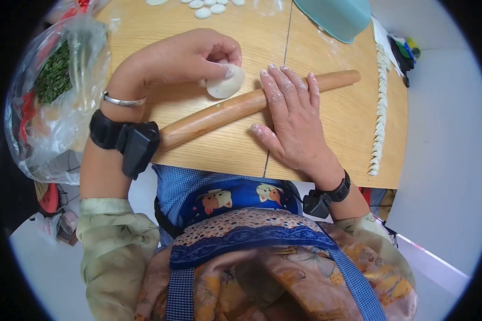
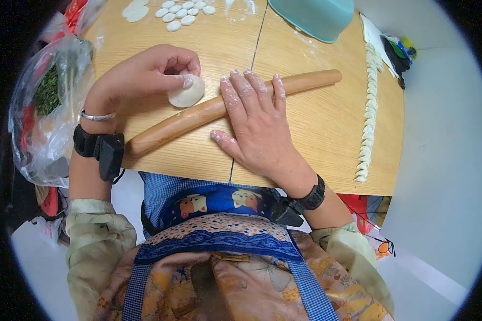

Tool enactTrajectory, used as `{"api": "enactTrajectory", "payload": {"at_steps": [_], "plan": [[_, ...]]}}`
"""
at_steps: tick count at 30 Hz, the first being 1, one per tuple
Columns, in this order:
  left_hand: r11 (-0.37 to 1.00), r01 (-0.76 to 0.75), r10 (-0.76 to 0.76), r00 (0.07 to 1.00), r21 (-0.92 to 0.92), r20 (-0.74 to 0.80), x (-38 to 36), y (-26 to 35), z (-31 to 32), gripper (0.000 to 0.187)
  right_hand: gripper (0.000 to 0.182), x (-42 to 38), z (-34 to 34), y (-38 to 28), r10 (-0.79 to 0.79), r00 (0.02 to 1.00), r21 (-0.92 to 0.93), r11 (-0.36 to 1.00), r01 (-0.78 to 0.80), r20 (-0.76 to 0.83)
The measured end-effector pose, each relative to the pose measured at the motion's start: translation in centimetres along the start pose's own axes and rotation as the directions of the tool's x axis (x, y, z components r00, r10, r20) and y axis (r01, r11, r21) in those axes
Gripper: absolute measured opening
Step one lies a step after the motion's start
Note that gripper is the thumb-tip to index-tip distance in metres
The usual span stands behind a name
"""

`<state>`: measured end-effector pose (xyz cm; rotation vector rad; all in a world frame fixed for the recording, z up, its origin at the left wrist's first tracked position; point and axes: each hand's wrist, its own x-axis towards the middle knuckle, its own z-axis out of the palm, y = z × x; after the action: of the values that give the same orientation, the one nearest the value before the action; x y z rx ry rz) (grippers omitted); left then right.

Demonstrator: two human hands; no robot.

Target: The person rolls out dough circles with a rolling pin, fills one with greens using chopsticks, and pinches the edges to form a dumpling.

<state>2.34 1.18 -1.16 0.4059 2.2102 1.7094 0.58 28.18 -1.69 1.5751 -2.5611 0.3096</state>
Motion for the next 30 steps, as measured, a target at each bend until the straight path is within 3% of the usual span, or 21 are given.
{"api": "enactTrajectory", "payload": {"at_steps": [4, 6, 9, 12, 16, 22, 24, 27, 30], "plan": [[0.999, -0.009, 0.007, 0.998, 0.034, 0.063, 0.1, 0.3, -0.4, 0.012, 0.076, 0.1, 0.0, 0.1, -0.01, 1.0, -0.003, 1.0, 0.01, 0.0], [0.949, 0.02, -0.02, 1.0, 0.314, -0.002, 0.2, 0.5, -0.7, 0.012, 0.075, 0.3, 0.0, 0.2, -0.017, 1.0, -0.006, 1.0, 0.017, -0.007], [0.914, -0.006, 0.057, 0.992, 0.407, -0.113, 0.2, -0.1, -0.4, 0.017, 0.072, 1.4, 0.1, 0.8, -0.063, 0.998, -0.02, 0.998, 0.063, -0.015], [0.891, -0.06, 0.167, 0.965, 0.45, -0.203, 0.5, -1.0, -0.4, 0.026, 0.068, 3.3, 0.4, 1.6, -0.109, 0.994, -0.05, 0.993, 0.107, -0.031], [0.892, -0.069, 0.171, 0.966, 0.446, -0.193, 0.6, -1.4, -0.6, 0.033, 0.067, 6.5, 1.5, 2.5, -0.125, 0.989, -0.001, 0.992, 0.125, -0.081], [0.911, 0.006, 0.085, 0.976, 0.412, -0.202, 0.2, -0.3, -0.6, 0.023, 0.067, 7.2, 2.0, 2.7, -0.118, 0.983, 0.009, 0.993, 0.12, -0.138], [0.908, 0.108, -0.043, 0.985, 0.404, -0.167, -0.2, 0.2, -0.5, 0.017, 0.067, 5.7, 1.6, 2.3, -0.117, 0.984, 0.008, 0.993, 0.119, -0.137], [0.868, 0.162, -0.126, 0.986, 0.47, -0.107, -0.2, 0.3, -0.9, 0.017, 0.069, 2.8, 0.7, 1.2, -0.089, 0.992, -0.012, 0.996, 0.088, -0.09], [0.868, 0.117, -0.092, 0.993, 0.483, -0.075, -0.3, 0.7, -0.9, 0.014, 0.076, 0.8, 0.0, 0.6, -0.022, 1.0, -0.003, 1.0, 0.022, 0.009]]}}
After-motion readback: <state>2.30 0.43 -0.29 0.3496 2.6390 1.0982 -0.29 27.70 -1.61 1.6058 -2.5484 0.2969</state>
